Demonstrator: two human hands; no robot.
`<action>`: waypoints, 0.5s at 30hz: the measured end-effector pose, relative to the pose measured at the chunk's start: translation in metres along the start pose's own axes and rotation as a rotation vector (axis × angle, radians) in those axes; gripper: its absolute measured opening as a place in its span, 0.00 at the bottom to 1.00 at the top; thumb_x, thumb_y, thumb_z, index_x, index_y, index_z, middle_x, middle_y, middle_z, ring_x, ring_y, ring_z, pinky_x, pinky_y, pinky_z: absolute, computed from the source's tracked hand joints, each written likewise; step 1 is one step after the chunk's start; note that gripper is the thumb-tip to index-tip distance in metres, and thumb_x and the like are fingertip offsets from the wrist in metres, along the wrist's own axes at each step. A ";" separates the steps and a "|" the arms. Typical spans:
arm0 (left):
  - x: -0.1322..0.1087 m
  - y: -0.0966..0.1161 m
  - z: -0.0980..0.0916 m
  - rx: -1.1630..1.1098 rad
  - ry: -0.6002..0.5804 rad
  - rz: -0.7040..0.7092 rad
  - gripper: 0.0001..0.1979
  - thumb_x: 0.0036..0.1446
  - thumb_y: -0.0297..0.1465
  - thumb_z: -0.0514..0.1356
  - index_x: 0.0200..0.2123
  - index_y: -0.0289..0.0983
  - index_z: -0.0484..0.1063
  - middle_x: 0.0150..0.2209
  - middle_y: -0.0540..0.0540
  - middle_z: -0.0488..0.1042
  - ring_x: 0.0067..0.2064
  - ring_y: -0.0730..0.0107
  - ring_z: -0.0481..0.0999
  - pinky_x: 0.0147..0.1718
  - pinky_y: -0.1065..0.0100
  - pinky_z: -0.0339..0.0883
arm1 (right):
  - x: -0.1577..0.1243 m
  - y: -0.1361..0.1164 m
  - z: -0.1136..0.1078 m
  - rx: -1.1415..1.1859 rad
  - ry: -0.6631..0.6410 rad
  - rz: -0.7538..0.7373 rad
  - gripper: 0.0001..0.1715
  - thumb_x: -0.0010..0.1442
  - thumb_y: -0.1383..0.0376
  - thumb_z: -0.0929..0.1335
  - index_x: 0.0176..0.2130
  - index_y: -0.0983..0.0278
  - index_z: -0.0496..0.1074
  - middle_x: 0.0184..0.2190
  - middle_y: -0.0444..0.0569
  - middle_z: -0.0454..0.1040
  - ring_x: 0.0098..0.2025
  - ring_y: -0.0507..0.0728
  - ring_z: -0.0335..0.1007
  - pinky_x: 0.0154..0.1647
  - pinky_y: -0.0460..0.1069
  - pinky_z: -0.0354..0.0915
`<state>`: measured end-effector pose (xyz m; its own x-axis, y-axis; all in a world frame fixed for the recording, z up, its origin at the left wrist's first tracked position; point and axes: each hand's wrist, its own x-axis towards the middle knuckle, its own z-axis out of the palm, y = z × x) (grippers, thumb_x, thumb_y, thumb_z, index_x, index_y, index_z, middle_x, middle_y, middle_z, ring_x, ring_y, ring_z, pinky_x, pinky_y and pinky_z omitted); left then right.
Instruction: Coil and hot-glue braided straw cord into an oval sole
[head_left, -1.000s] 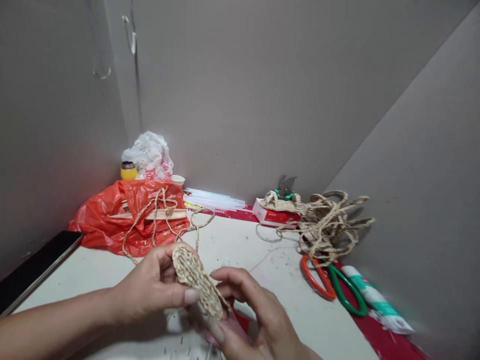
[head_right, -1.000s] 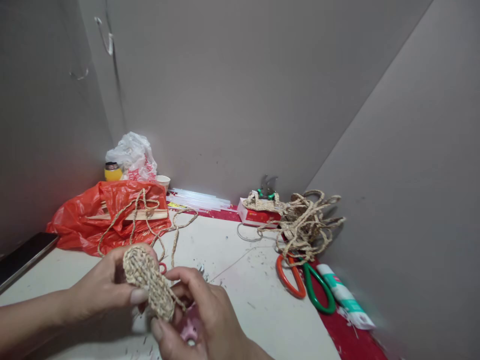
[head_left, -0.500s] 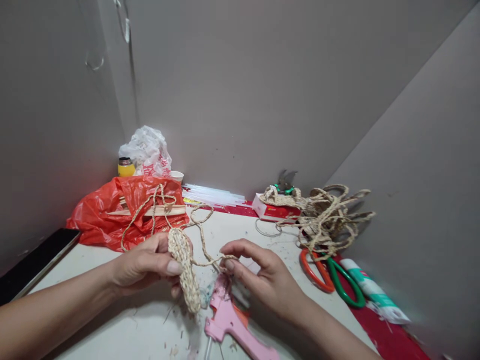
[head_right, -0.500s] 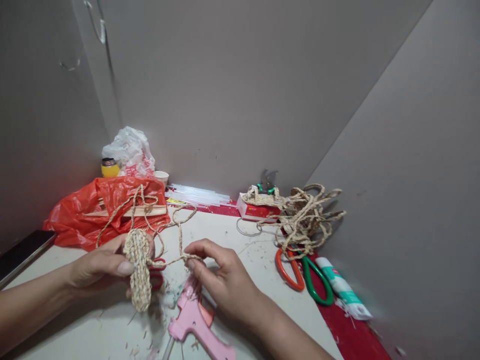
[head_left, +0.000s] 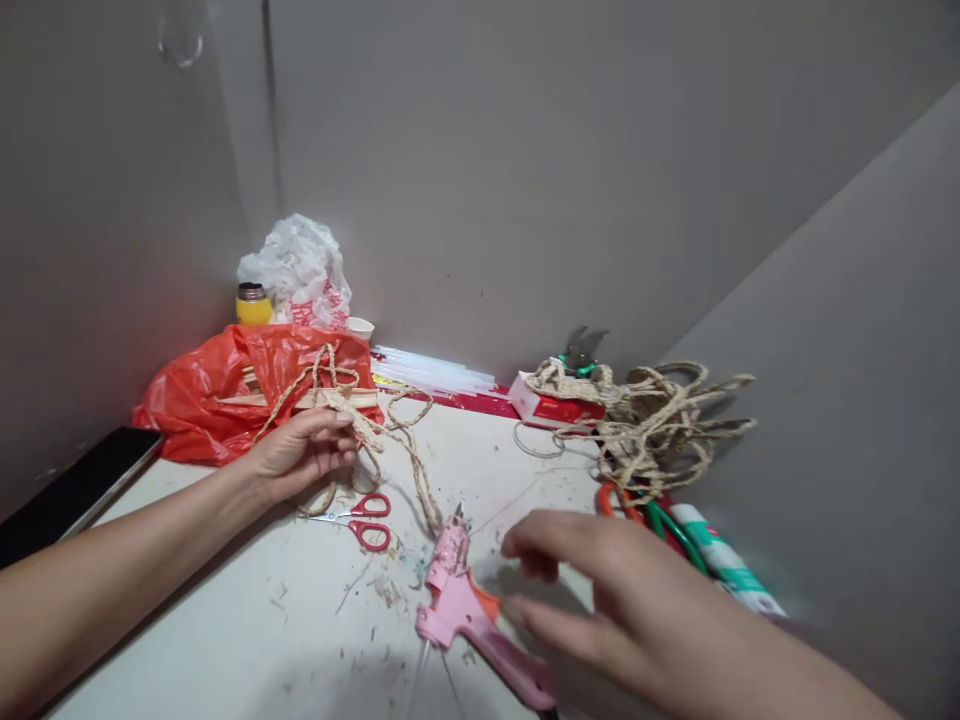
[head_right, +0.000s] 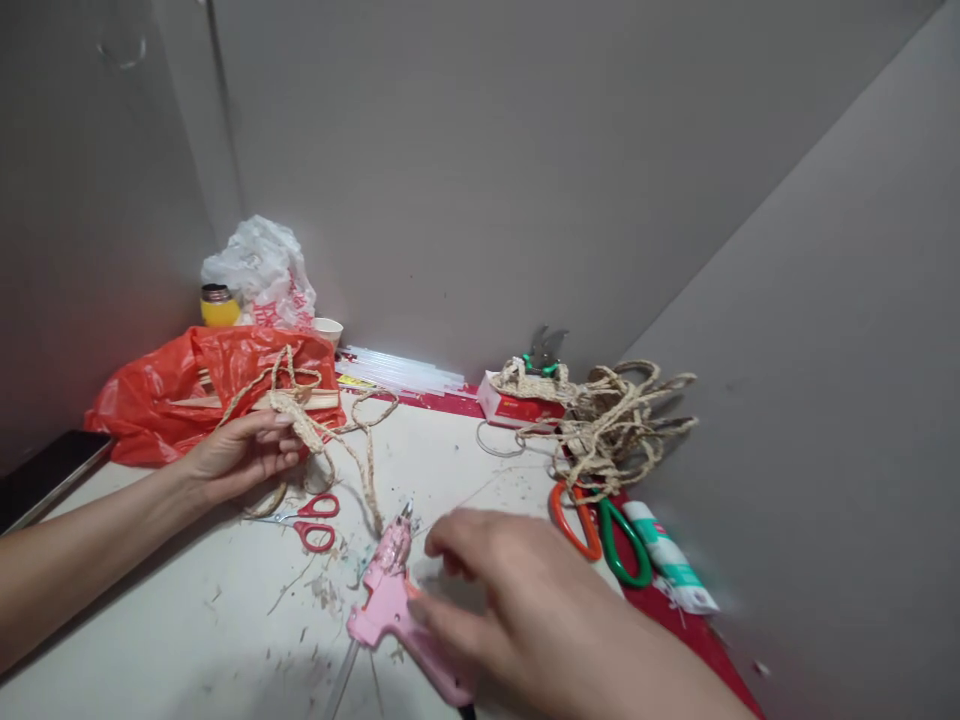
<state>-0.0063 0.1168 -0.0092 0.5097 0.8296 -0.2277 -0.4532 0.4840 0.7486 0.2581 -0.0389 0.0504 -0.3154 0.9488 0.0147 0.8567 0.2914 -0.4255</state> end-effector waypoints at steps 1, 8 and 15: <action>0.000 0.000 0.000 -0.003 0.003 0.000 0.10 0.47 0.22 0.67 0.21 0.34 0.68 0.16 0.55 0.63 0.24 0.76 0.70 0.26 0.74 0.70 | -0.003 -0.006 0.006 -0.049 -0.053 0.013 0.05 0.54 0.63 0.71 0.34 0.59 0.73 0.28 0.49 0.77 0.28 0.59 0.73 0.28 0.50 0.67; -0.004 -0.005 0.000 0.016 -0.031 -0.027 0.14 0.46 0.22 0.67 0.18 0.35 0.64 0.16 0.55 0.64 0.24 0.75 0.70 0.26 0.74 0.71 | -0.015 -0.015 0.066 -0.152 -0.126 -0.006 0.13 0.53 0.74 0.64 0.40 0.61 0.64 0.34 0.51 0.76 0.30 0.59 0.72 0.29 0.51 0.65; -0.008 -0.004 -0.001 0.062 -0.098 -0.031 0.09 0.45 0.23 0.68 0.24 0.33 0.69 0.22 0.50 0.73 0.27 0.74 0.73 0.28 0.72 0.71 | -0.047 0.007 0.042 0.256 0.062 0.173 0.05 0.60 0.63 0.65 0.39 0.56 0.65 0.25 0.42 0.71 0.25 0.54 0.66 0.24 0.47 0.62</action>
<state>-0.0090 0.1089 -0.0104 0.5933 0.7817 -0.1922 -0.3913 0.4887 0.7798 0.2617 -0.0869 0.0087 -0.1419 0.9895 -0.0262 0.7627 0.0924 -0.6401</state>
